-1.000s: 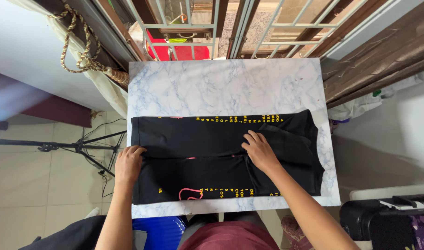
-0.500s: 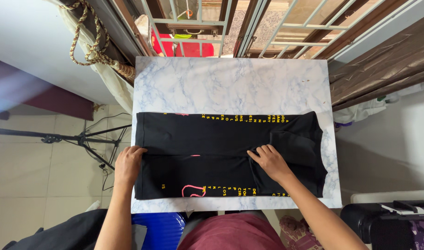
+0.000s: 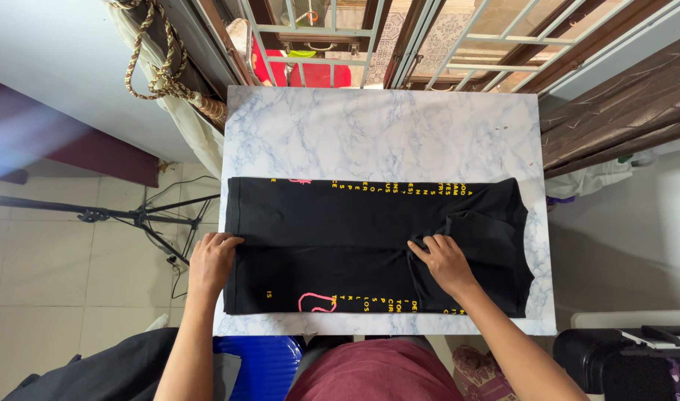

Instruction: The person folds a black t-shirt on a table by tucking the sides and sleeves inward and then folding it into a smaller rectangle.

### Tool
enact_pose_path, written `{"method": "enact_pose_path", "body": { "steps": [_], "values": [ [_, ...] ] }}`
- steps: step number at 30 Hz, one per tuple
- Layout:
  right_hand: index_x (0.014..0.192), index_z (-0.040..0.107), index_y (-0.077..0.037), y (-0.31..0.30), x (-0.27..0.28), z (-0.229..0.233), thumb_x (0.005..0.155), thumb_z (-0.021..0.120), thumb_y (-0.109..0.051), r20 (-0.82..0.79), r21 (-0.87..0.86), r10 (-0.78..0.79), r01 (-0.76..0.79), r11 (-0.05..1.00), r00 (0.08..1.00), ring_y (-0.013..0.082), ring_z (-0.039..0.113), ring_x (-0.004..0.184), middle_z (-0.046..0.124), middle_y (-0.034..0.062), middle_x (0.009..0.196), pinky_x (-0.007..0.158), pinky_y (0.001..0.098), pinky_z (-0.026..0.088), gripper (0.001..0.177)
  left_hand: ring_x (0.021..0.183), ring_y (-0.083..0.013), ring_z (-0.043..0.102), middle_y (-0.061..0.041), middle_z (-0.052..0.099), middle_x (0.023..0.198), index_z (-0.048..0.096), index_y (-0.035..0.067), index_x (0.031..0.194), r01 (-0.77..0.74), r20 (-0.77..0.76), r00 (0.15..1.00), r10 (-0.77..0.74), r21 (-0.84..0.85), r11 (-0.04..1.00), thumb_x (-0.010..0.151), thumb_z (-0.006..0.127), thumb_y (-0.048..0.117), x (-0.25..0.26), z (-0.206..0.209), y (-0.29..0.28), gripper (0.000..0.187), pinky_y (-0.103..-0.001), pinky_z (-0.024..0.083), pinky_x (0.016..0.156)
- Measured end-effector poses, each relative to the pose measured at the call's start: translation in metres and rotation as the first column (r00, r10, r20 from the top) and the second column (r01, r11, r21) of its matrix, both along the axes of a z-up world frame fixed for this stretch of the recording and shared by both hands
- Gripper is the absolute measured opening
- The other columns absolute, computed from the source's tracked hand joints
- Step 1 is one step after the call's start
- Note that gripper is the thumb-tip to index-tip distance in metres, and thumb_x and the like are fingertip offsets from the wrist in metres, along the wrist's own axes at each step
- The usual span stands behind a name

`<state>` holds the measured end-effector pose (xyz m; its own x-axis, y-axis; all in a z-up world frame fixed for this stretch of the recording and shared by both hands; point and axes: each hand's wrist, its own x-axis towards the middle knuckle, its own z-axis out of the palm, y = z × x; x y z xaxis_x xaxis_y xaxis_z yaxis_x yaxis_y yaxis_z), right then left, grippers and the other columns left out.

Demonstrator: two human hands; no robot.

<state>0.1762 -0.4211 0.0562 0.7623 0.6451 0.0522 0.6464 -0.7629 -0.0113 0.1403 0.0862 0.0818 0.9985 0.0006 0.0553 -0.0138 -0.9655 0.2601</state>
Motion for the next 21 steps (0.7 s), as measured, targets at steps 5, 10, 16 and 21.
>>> {"method": "enact_pose_path", "body": {
  "steps": [5,10,16,21],
  "values": [
    [0.116,0.073,-0.006,0.015,0.005,0.014,0.081,0.07,-0.013,-0.086,0.144,-0.049,0.061,0.988,0.995,0.0273,0.06,0.102,0.064,0.0088,0.104,0.096,0.0426,0.05,0.035,0.111,-0.0245,0.062,-0.001,0.072,0.105,0.077,0.017,0.096,-0.039,-0.002,0.999,0.039,0.032,0.999,0.083,0.07,0.019,0.012,0.0,-0.01,0.015,-0.042,0.046,0.103],
    [0.131,0.066,-0.007,0.047,0.027,0.013,0.094,0.065,-0.02,-0.106,0.231,-0.177,0.197,0.953,0.979,0.0318,0.056,0.126,0.063,0.0145,0.127,0.112,0.045,0.042,0.039,0.124,-0.034,0.057,-0.013,0.066,0.126,0.068,0.007,0.12,0.05,0.13,0.991,-0.032,-0.142,0.989,0.092,0.067,0.018,0.052,-0.014,-0.062,0.031,-0.046,0.041,0.109],
    [0.159,0.03,-0.013,0.092,0.058,-0.006,0.093,0.066,-0.045,-0.306,0.085,-0.203,0.239,0.967,0.93,0.0422,0.018,0.152,0.022,0.017,0.166,0.12,0.0622,0.019,0.082,0.147,-0.0315,0.036,-0.013,0.047,0.155,0.048,0.005,0.146,0.196,0.007,0.981,-0.196,-0.097,0.976,0.091,0.066,0.031,0.092,-0.038,-0.16,0.064,-0.048,0.027,0.121],
    [0.162,0.015,-0.023,0.106,0.07,-0.017,0.084,0.067,-0.064,-0.45,-0.125,-0.29,0.262,0.957,0.845,0.0419,0.001,0.156,0.006,0.0111,0.17,0.117,0.0739,0.009,0.103,0.155,-0.0295,0.022,-0.013,0.031,0.165,0.032,0.002,0.157,0.301,-0.102,0.95,-0.295,0.05,0.952,0.1,0.053,0.046,0.1,-0.066,-0.204,0.075,-0.047,0.017,0.125]
  ]
}}
